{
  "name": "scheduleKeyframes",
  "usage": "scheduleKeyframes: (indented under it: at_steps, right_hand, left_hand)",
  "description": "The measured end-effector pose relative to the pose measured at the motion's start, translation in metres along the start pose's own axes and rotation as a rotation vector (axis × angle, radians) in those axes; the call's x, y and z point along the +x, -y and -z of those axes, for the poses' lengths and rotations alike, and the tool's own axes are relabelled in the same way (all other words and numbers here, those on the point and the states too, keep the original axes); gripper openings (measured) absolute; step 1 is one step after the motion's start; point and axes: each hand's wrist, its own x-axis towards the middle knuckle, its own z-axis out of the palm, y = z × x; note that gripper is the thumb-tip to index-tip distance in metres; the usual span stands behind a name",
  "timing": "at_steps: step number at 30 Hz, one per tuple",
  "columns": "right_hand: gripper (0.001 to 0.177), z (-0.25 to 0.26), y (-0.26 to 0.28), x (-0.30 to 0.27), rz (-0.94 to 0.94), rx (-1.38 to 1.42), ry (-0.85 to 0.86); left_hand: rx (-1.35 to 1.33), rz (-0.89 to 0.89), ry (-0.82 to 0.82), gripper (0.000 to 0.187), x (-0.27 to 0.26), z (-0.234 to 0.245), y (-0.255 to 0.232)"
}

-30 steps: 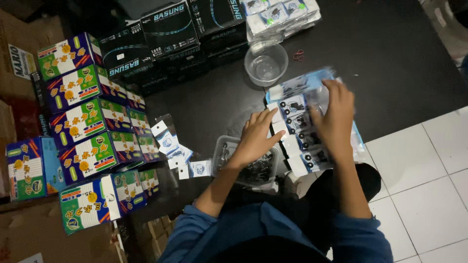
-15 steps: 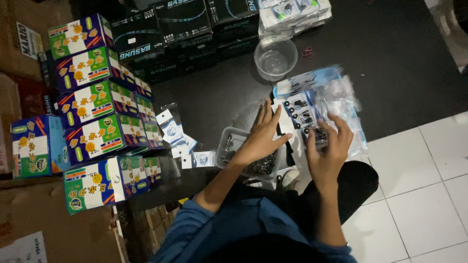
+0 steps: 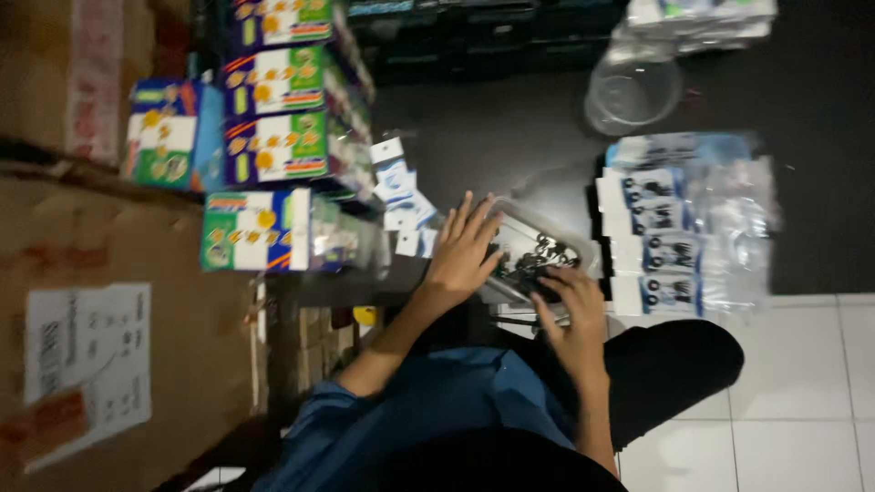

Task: The person sits on the floor and repeatedly picks small black objects from a metal tray, places them into small plastic bags with printed labels, and sets the filled bags aside. The person handles the objects and bags by hand without using tools.

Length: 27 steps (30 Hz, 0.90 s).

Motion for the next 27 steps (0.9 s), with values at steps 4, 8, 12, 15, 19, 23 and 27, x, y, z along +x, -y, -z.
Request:
scheduleKeyframes:
  at_steps: [4,8,12,15,19,23,27]
  right_hand:
    - [0.024,0.008,0.01,0.014,0.026,0.031,0.046]
    - [0.027,0.005,-0.007,0.008,0.062,-0.054,0.083]
    - [0.036,0.007,-0.009,0.003,0.035,-0.05,0.104]
    - [0.041,0.007,-0.009,-0.001,0.021,-0.05,0.122]
    - [0.046,0.002,-0.017,-0.001,0.026,-0.057,0.095]
    - [0.047,0.001,-0.024,0.005,0.064,-0.086,0.067]
    - [0.046,0.003,-0.015,0.013,0.085,-0.151,0.065]
  left_hand:
    - [-0.086,-0.041,-0.078,0.057,-0.027,0.006,0.014]
    - [-0.19,0.023,-0.076,0.052,-0.043,0.022,0.011]
    - [-0.23,-0.043,-0.283,0.039,-0.058,0.004,0.042]
    - [-0.072,0.017,-0.287,0.038,-0.059,0.016,0.063]
    - [0.074,0.093,-0.001,0.05,-0.067,0.021,0.068]
    - [0.106,0.068,0.027,0.045,-0.067,0.002,0.077]
    - [0.145,0.013,-0.103,0.033,-0.066,-0.012,0.083]
